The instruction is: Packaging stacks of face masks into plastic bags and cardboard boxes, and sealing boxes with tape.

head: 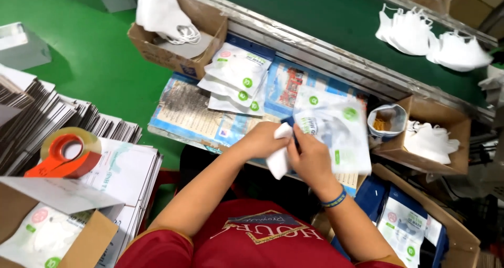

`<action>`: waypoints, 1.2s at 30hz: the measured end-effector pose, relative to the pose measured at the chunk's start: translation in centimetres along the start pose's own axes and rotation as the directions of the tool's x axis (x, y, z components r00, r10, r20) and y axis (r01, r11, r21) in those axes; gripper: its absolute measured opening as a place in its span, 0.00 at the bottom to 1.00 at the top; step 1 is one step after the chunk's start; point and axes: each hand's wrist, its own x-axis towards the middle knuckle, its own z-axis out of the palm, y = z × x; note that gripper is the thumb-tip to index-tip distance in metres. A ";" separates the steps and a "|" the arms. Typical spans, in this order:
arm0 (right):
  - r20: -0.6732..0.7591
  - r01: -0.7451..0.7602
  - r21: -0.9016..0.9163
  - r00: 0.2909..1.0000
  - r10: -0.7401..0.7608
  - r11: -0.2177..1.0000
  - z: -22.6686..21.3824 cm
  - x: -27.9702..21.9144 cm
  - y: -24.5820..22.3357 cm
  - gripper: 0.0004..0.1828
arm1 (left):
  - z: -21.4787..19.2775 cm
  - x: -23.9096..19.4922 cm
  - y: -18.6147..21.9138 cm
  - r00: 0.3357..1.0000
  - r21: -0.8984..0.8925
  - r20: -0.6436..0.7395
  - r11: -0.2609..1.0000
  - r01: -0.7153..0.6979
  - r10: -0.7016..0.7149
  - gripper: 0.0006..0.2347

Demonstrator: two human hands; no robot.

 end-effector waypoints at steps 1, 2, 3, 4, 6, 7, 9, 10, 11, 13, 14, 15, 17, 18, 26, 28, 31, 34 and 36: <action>-0.021 0.082 -0.063 0.996 -0.083 0.995 0.5 0.1 0.0 0.24 | -0.2 0.3 0.7 0.999 -0.137 -0.008 0.990 -0.040 0.039 0.11; -0.020 0.094 -0.061 0.995 -0.095 0.994 0.5 -0.2 -0.2 0.24 | 0.4 0.3 -0.1 0.999 -0.136 -0.020 0.990 -0.042 0.040 0.11; -0.013 0.132 -0.087 0.991 -0.133 0.988 0.5 -0.4 -0.4 0.27 | 1.1 0.3 -0.9 0.998 -0.322 -0.052 0.947 0.018 -0.037 0.12; -0.006 0.169 -0.111 0.985 -0.171 0.979 0.5 -0.6 -0.6 0.29 | 1.8 0.3 -1.7 0.991 -0.498 -0.069 0.865 0.065 -0.115 0.13; -0.050 0.149 -0.031 0.987 -0.150 0.988 0.5 -0.8 0.3 0.29 | 2.1 -0.8 -2.5 0.998 -0.507 -0.005 0.861 0.050 -0.061 0.14; -0.092 0.120 0.041 0.989 -0.116 0.992 0.4 -1.1 0.8 0.29 | 2.5 -1.3 -2.8 0.997 -0.521 0.072 0.853 0.039 -0.002 0.15; -0.042 0.062 0.053 0.997 -0.060 0.997 0.5 -0.9 1.5 0.29 | 2.0 -1.1 -2.1 0.995 -0.593 0.017 0.800 0.091 -0.101 0.15; 0.010 0.010 0.062 1.000 -0.011 0.998 0.4 -1.0 1.9 0.29 | 1.9 -1.2 -1.8 0.978 -0.663 -0.036 0.737 0.129 -0.204 0.15; 0.015 -0.001 0.061 1.000 0.000 0.998 0.7 -1.3 2.3 0.29 | 1.6 -1.3 -1.2 0.978 -0.665 -0.026 0.734 0.139 -0.208 0.15; 0.052 0.019 0.063 0.998 -0.022 0.998 1.3 -1.6 3.2 0.27 | 0.5 -1.0 0.1 0.974 -0.398 -0.063 0.900 0.175 -0.218 0.16; 0.049 0.018 0.060 0.999 -0.021 0.998 1.1 -1.4 2.7 0.27 | 1.4 -1.0 -0.7 0.975 -0.398 -0.061 0.901 0.173 -0.214 0.16; 0.018 0.001 0.091 1.000 -0.002 0.996 0.9 -1.3 2.2 0.27 | 2.3 -1.1 -1.5 0.991 -0.578 0.073 0.805 0.133 -0.111 0.16; -0.015 -0.014 0.123 1.000 0.016 0.992 0.7 -1.4 1.7 0.27 | 4.8 -1.1 -3.1 0.983 -0.733 0.182 0.669 0.123 0.019 0.15; -0.021 -0.002 0.061 1.000 0.003 0.998 0.8 -1.5 1.6 0.26 | 6.3 -0.9 -3.9 0.978 -0.874 0.208 0.445 0.196 -0.022 0.15; 0.080 -0.004 0.242 0.997 -0.016 0.970 -0.5 -5.3 -1.4 0.25 | 9.1 -6.4 -0.9 0.916 -0.861 0.402 -0.340 0.379 0.003 0.17; 0.089 -0.381 0.146 0.924 0.371 0.913 -0.4 -5.3 -0.7 0.24 | 8.0 -7.2 1.9 0.925 -0.850 0.375 -0.420 0.319 -0.056 0.17; 0.130 0.071 0.249 0.986 -0.106 0.966 -0.2 -8.0 -3.1 0.23 | 10.3 -5.9 -0.1 0.887 -0.854 0.445 -0.357 0.377 -0.127 0.17; 0.283 -0.029 0.426 0.954 -0.102 0.904 -3.4 -7.3 -1.7 0.20 | 13.5 -7.9 -3.5 0.862 -0.859 0.507 0.063 0.507 -0.027 0.16; 0.269 0.083 0.424 0.939 -0.213 0.902 -6.9 -3.1 -3.9 0.30 | 8.7 -9.0 2.0 0.805 -0.586 0.581 0.623 0.518 -0.123 0.16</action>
